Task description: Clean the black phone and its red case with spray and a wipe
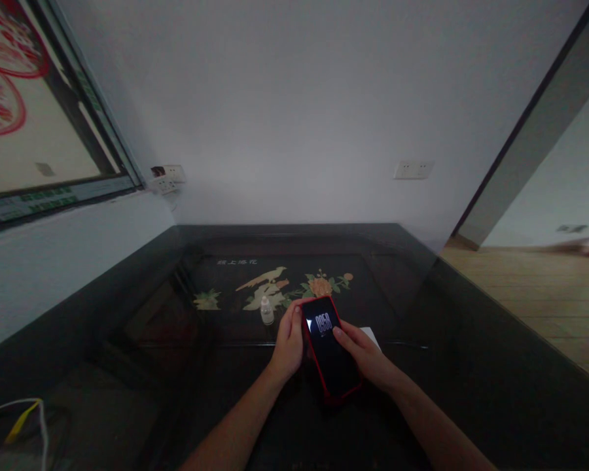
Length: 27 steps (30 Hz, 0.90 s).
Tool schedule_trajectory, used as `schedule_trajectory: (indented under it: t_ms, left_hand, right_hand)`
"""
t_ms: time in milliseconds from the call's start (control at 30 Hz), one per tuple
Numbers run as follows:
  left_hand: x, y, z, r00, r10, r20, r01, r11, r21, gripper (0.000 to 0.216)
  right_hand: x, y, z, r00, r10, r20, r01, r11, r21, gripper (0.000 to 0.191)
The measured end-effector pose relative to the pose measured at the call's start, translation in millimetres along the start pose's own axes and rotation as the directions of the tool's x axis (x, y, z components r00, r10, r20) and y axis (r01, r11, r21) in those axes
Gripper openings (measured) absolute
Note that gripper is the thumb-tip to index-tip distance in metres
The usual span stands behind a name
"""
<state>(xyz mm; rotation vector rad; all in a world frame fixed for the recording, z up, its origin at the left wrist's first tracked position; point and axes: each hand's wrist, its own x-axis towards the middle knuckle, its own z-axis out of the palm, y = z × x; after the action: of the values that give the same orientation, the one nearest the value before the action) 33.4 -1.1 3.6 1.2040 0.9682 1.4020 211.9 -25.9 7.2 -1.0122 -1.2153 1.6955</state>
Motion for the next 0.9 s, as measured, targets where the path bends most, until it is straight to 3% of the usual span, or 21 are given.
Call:
schedule_trajectory:
  t_ms: [167, 467, 767, 900]
  left_hand:
    - [2, 2, -4, 0.994, -0.064, 0.094, 0.070, 0.996, -0.064, 0.045]
    - [-11, 6, -2, 0.926, 0.024, 0.378, 0.101, 0.946, -0.307, 0.064]
    - [-18, 17, 0, 0.952, 0.101, 0.290, -0.052, 0.984, -0.170, 0.051]
    - [-14, 18, -2, 0.963, 0.141, 0.228, -0.129, 0.990, -0.064, 0.048]
  right_hand:
    - [2, 7, -3, 0.996, -0.026, 0.086, 0.018, 0.996, 0.089, 0.049]
    - [5, 13, 1, 0.983, -0.016, 0.183, -0.013, 0.988, 0.156, 0.039]
    - [-7, -9, 14, 0.992, 0.013, 0.123, 0.013, 0.978, -0.206, 0.050]
    - [-24, -30, 23, 0.994, -0.110, -0.001, 0.105, 0.957, -0.272, 0.049]
